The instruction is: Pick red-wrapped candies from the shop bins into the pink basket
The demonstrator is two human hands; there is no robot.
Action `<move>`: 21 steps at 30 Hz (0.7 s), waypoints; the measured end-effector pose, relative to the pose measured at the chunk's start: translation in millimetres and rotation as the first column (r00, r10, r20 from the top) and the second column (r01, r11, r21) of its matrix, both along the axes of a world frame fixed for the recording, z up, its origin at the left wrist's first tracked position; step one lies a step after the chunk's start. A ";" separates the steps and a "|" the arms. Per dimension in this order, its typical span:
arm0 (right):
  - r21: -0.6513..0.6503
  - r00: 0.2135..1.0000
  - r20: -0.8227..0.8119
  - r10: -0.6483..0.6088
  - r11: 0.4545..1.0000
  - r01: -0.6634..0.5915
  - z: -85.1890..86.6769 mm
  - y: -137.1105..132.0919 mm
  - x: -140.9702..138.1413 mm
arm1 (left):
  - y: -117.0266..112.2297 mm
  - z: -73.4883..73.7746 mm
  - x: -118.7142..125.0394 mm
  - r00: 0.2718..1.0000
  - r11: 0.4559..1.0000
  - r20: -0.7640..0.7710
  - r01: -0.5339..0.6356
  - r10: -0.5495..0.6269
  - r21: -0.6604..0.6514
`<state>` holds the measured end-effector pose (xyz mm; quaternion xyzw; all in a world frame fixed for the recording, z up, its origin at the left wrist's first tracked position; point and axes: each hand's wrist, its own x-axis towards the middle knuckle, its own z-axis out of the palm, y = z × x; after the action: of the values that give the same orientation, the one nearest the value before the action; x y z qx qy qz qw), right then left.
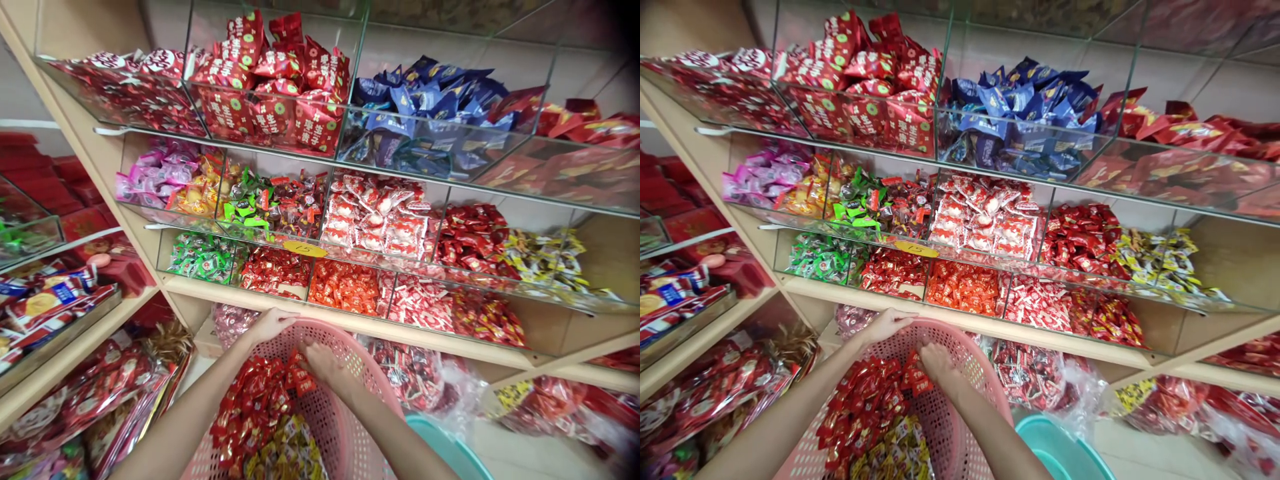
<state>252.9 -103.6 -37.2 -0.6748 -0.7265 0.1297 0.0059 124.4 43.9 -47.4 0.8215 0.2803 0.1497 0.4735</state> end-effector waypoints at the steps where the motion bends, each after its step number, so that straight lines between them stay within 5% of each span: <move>1: 0.018 1.000 -0.001 0.004 1.000 -0.004 4.7 -0.2 -0.2 | 0.0 -0.1 0.1 1.000 1.000 0.011 -0.008 0.008 0.004; 7: 0.295 0.991 -0.132 -0.036 0.953 0.074 63.2 5.3 31.5 | 0.6 2.5 0.9 0.999 0.999 0.049 -0.001 0.002 -0.032; 11: 0.355 0.939 -0.105 -0.326 0.870 0.342 97.1 15.6 71.8 | 0.0 3.4 0.2 0.999 0.998 0.035 -0.022 0.024 -0.063; 14: 0.254 0.847 0.032 -0.531 0.824 0.507 103.1 26.4 88.8 | -0.3 3.2 -0.3 0.998 0.998 0.058 -0.008 0.012 -0.056; 21: 0.120 0.784 0.174 -0.596 0.803 0.584 97.2 41.1 80.9 | 0.7 1.7 -0.7 0.998 0.999 0.054 0.027 -0.026 -0.021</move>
<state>333.9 -62.5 60.0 -0.8772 -0.4791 0.0300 -0.0081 123.7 44.6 -45.7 0.8157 0.2581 0.1623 0.4915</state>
